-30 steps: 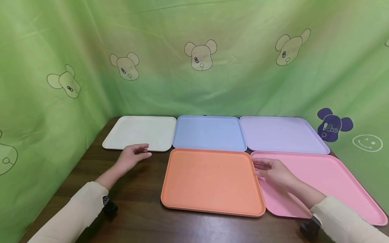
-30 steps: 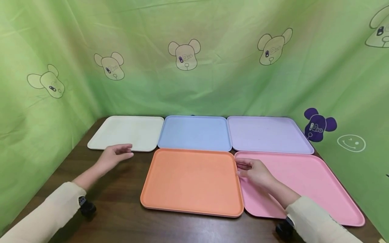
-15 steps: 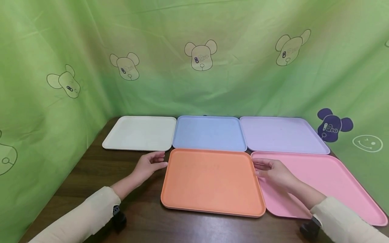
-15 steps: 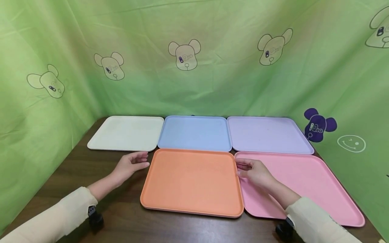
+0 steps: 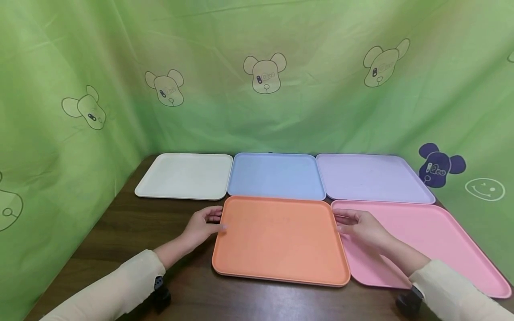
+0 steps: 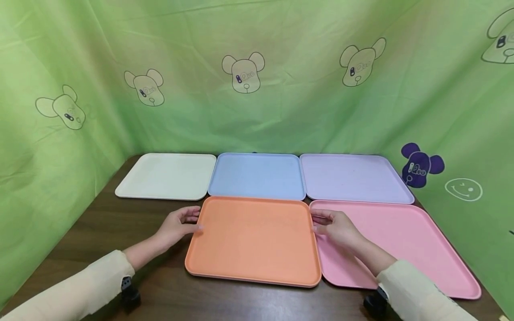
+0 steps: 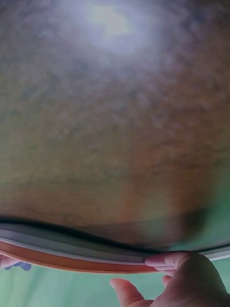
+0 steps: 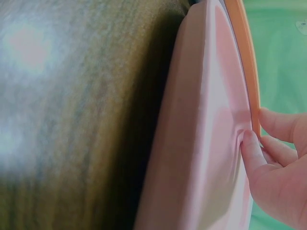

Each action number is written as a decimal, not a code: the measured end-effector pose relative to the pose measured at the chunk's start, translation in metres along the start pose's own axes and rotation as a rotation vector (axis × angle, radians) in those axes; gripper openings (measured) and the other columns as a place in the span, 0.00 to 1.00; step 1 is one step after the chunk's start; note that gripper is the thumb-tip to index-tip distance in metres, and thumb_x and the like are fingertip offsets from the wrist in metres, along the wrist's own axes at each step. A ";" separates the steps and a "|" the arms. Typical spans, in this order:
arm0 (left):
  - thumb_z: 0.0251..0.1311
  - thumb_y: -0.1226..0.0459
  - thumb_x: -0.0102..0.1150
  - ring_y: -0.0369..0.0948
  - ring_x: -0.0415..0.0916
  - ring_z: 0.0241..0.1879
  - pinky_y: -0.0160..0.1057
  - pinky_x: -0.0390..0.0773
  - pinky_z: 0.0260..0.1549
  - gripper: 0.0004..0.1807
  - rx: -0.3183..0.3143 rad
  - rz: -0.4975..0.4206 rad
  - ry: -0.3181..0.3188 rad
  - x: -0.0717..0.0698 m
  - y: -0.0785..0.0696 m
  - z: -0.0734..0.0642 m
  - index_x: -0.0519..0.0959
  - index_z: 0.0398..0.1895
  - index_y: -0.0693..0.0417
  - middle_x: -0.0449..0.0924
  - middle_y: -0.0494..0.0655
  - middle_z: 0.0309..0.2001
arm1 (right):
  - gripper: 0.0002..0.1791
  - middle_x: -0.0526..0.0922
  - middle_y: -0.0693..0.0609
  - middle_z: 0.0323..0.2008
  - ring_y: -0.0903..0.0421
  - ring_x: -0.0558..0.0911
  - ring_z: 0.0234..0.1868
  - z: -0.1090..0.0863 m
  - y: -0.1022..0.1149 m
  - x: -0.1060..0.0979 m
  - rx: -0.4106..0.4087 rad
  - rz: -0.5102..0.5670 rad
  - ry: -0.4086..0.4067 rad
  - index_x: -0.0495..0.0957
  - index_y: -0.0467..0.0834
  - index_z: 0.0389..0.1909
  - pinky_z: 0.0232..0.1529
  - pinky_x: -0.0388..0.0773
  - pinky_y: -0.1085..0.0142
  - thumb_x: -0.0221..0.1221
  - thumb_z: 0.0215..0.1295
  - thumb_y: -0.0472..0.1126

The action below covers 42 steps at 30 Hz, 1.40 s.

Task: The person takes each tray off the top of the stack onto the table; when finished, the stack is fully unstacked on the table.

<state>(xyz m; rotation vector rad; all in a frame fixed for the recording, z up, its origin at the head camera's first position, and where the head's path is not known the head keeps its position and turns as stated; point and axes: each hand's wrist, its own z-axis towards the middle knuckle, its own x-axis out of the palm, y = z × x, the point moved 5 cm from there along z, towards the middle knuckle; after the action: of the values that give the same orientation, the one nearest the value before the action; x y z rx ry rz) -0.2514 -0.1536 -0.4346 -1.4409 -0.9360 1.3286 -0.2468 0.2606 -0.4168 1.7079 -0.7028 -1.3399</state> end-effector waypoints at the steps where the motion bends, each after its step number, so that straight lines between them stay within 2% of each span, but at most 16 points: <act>1: 0.49 0.74 0.71 0.53 0.76 0.49 0.38 0.79 0.40 0.32 -0.002 0.001 -0.002 0.000 0.000 0.000 0.73 0.60 0.70 0.78 0.60 0.50 | 0.31 0.72 0.31 0.59 0.38 0.72 0.61 0.000 0.000 0.000 -0.001 0.000 0.000 0.64 0.25 0.65 0.51 0.74 0.71 0.61 0.65 0.34; 6: 0.47 0.76 0.70 0.52 0.76 0.47 0.38 0.79 0.38 0.30 0.007 0.011 -0.014 0.002 0.001 -0.001 0.74 0.58 0.72 0.79 0.60 0.49 | 0.31 0.72 0.31 0.59 0.38 0.72 0.61 0.000 0.000 0.000 -0.006 0.004 -0.001 0.64 0.25 0.65 0.51 0.74 0.71 0.62 0.64 0.34; 15: 0.47 0.80 0.65 0.55 0.76 0.47 0.36 0.80 0.35 0.29 -0.027 -0.004 -0.016 0.004 0.006 0.001 0.72 0.57 0.76 0.78 0.63 0.48 | 0.31 0.73 0.30 0.59 0.38 0.72 0.61 -0.001 0.001 -0.001 -0.014 0.013 0.001 0.64 0.24 0.64 0.50 0.74 0.72 0.61 0.64 0.33; 21: 0.47 0.78 0.67 0.51 0.76 0.46 0.38 0.80 0.37 0.29 -0.052 0.008 -0.020 0.002 0.006 0.001 0.74 0.57 0.73 0.80 0.58 0.47 | 0.31 0.73 0.31 0.59 0.38 0.72 0.61 -0.001 0.002 -0.001 -0.018 0.001 -0.003 0.64 0.24 0.65 0.50 0.74 0.73 0.62 0.64 0.34; 29: 0.48 0.80 0.64 0.48 0.76 0.45 0.38 0.80 0.37 0.28 -0.067 0.000 -0.029 0.004 0.006 -0.001 0.76 0.57 0.70 0.81 0.56 0.47 | 0.32 0.72 0.30 0.59 0.37 0.71 0.62 -0.001 0.001 0.000 -0.012 0.035 0.005 0.63 0.24 0.65 0.50 0.73 0.74 0.61 0.64 0.33; 42: 0.45 0.80 0.62 0.46 0.76 0.41 0.37 0.79 0.34 0.26 -0.036 -0.017 -0.065 0.002 0.007 0.001 0.79 0.53 0.68 0.82 0.53 0.41 | 0.32 0.72 0.31 0.60 0.38 0.71 0.62 -0.001 0.002 0.000 -0.002 0.011 0.002 0.63 0.25 0.65 0.51 0.73 0.72 0.61 0.65 0.34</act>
<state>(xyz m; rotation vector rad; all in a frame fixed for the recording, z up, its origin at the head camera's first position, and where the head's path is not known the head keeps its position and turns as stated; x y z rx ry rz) -0.2521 -0.1533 -0.4421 -1.4213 -1.0177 1.3589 -0.2456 0.2601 -0.4147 1.7015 -0.7080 -1.3305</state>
